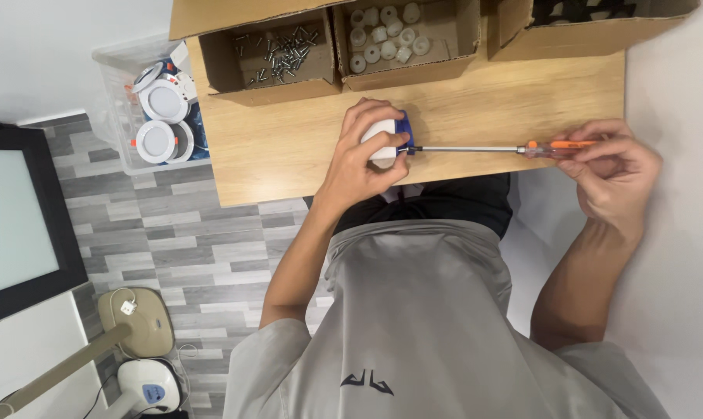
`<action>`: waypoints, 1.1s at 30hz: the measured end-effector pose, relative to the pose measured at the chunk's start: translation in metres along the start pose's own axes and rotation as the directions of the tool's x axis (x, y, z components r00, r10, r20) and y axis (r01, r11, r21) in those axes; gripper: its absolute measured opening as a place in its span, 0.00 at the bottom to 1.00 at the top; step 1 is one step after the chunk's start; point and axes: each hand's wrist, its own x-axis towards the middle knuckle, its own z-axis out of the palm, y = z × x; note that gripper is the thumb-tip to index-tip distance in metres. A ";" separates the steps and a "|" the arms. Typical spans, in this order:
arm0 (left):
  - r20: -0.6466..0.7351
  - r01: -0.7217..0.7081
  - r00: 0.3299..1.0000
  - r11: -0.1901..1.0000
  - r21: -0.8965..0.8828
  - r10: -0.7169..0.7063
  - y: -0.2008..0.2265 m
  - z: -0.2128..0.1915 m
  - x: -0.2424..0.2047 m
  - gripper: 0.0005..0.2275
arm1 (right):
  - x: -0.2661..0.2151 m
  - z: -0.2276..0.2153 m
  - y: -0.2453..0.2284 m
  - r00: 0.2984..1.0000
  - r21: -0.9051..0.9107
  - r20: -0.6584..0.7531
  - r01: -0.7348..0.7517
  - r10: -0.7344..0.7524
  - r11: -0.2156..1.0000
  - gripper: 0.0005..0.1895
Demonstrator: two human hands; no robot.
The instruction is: The person uses a screwdriver to secure blue and white plastic electrical components together, repeatedly tightening small screws into the housings.
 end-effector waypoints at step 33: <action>-0.284 -0.052 0.944 0.928 0.370 0.166 0.005 -0.053 0.021 0.03 | -0.033 0.013 -0.014 0.967 -0.053 -0.239 0.083 -0.093 0.995 0.13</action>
